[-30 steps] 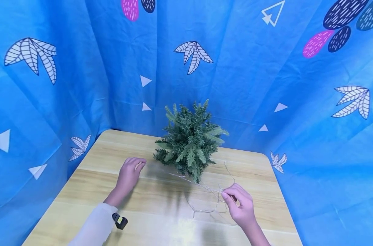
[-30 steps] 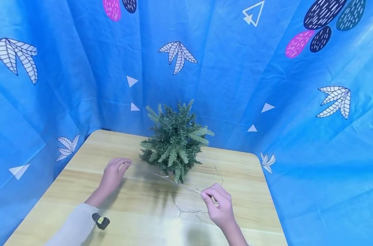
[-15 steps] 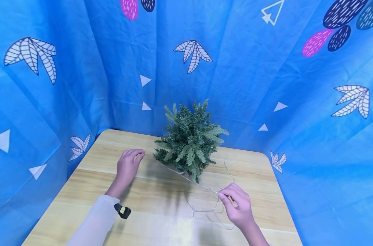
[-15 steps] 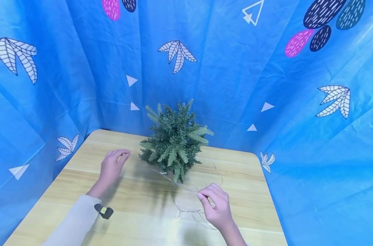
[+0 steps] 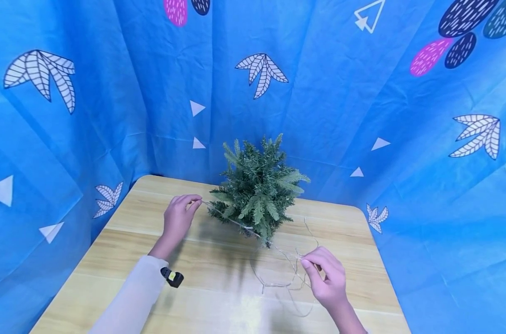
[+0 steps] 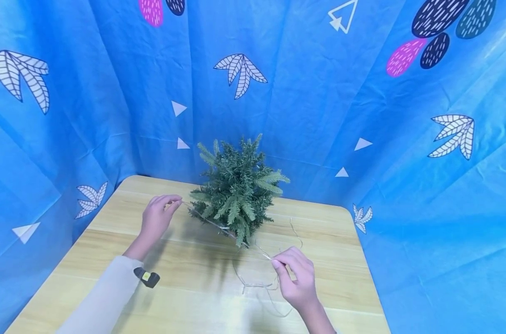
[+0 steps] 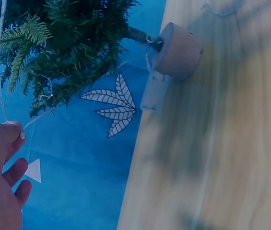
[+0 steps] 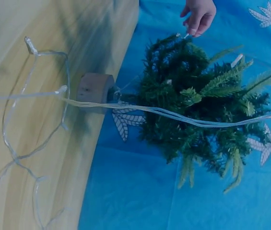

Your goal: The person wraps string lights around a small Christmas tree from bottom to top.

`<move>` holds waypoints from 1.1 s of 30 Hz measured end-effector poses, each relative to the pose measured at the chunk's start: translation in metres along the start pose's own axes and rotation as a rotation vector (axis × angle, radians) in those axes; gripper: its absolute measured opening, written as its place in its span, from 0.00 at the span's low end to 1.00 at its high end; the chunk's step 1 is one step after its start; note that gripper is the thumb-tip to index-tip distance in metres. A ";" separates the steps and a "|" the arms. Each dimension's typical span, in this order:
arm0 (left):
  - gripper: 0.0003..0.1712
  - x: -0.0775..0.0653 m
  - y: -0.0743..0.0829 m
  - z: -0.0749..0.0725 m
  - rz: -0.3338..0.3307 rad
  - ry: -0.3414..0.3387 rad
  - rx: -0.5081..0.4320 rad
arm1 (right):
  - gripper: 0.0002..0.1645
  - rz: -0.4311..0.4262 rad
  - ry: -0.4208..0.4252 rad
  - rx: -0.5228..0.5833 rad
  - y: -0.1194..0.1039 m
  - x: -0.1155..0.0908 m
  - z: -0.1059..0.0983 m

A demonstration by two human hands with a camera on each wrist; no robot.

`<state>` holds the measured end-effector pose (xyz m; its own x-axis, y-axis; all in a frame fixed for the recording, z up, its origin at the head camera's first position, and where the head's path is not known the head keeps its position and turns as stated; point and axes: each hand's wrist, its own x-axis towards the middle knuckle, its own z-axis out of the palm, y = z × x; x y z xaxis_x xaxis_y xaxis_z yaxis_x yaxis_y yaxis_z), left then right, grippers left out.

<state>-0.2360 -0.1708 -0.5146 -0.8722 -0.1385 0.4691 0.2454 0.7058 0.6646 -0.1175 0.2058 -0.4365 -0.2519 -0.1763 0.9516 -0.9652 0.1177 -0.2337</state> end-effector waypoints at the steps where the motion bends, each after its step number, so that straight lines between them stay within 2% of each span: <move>1: 0.10 0.001 0.001 0.000 -0.004 -0.003 -0.002 | 0.10 0.006 0.011 -0.011 0.001 -0.001 -0.001; 7: 0.10 0.007 0.011 0.002 -0.036 -0.023 -0.037 | 0.11 0.067 0.083 -0.085 0.007 -0.009 -0.013; 16: 0.09 0.008 0.026 0.002 -0.083 -0.072 -0.130 | 0.07 0.177 0.146 -0.128 0.013 -0.019 -0.028; 24: 0.10 0.001 0.029 0.007 -0.065 -0.115 -0.172 | 0.04 0.259 0.230 -0.187 0.015 -0.016 -0.039; 33: 0.12 -0.006 0.032 0.013 -0.098 -0.172 -0.249 | 0.12 0.296 0.269 -0.237 0.017 -0.020 -0.044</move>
<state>-0.2288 -0.1380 -0.5035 -0.9504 -0.0633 0.3047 0.2340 0.5000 0.8338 -0.1255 0.2540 -0.4506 -0.4566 0.1545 0.8762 -0.8037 0.3506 -0.4807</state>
